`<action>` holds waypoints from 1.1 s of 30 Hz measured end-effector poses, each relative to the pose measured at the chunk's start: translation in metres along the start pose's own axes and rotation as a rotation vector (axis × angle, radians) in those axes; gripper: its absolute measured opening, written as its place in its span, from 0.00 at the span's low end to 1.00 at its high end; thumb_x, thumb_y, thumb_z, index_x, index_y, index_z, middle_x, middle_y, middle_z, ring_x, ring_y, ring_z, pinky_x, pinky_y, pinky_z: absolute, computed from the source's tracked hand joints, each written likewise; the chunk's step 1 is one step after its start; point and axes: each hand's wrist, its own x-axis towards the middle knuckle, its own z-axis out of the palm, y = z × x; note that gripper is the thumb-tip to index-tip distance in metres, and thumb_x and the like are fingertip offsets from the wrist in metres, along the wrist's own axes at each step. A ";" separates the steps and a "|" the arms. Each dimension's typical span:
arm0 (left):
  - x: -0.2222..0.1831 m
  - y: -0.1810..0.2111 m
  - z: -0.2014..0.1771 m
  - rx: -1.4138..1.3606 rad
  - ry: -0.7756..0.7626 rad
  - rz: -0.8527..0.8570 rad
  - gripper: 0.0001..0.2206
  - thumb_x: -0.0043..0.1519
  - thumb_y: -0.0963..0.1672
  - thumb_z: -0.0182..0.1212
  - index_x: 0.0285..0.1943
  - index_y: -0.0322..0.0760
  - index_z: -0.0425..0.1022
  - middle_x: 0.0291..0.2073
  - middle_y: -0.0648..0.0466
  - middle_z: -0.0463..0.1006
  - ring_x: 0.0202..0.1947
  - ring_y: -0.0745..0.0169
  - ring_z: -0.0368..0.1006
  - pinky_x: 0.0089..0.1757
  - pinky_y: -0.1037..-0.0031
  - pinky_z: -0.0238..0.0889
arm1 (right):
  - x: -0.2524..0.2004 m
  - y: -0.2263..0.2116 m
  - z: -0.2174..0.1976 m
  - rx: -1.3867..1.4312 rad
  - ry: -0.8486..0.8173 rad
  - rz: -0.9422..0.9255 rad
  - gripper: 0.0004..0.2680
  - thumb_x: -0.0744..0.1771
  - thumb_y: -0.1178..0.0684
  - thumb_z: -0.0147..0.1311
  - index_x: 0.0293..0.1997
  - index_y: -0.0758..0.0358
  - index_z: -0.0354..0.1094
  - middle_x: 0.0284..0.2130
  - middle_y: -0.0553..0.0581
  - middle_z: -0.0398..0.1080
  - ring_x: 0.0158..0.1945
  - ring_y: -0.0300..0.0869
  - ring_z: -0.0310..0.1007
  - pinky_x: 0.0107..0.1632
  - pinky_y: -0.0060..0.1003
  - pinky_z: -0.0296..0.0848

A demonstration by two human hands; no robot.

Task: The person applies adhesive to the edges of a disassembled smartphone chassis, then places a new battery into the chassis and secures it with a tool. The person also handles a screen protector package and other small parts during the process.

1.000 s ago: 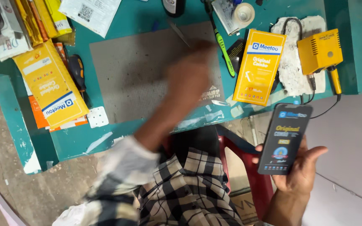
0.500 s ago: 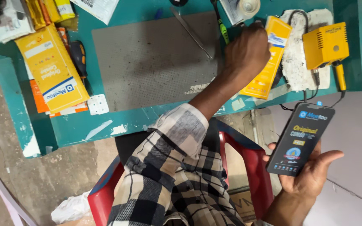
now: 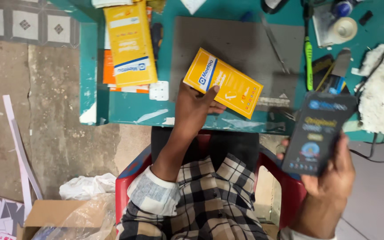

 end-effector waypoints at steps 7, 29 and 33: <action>-0.017 0.020 -0.032 0.224 -0.039 -0.167 0.18 0.63 0.43 0.63 0.56 0.26 0.64 0.37 0.39 0.82 0.31 0.53 0.83 0.33 0.68 0.78 | 0.085 0.035 0.051 -0.236 -0.029 0.146 0.22 0.77 0.40 0.36 0.73 0.71 0.52 0.56 0.73 0.67 0.56 0.66 0.74 0.51 0.67 0.77; 0.017 0.004 -0.067 1.107 0.158 0.731 0.14 0.63 0.41 0.63 0.57 0.31 0.76 0.50 0.46 0.73 0.47 0.46 0.76 0.44 0.61 0.71 | 0.153 0.100 0.094 -2.555 -0.540 -0.607 0.15 0.70 0.47 0.56 0.62 0.57 0.66 0.59 0.69 0.60 0.55 0.60 0.62 0.54 0.57 0.65; 0.011 0.000 -0.071 1.138 0.157 0.768 0.15 0.63 0.40 0.64 0.58 0.29 0.77 0.48 0.48 0.73 0.45 0.52 0.75 0.45 0.64 0.70 | 0.156 0.101 0.081 -2.590 -0.554 -0.602 0.16 0.70 0.46 0.57 0.64 0.56 0.66 0.62 0.69 0.58 0.55 0.61 0.60 0.56 0.59 0.63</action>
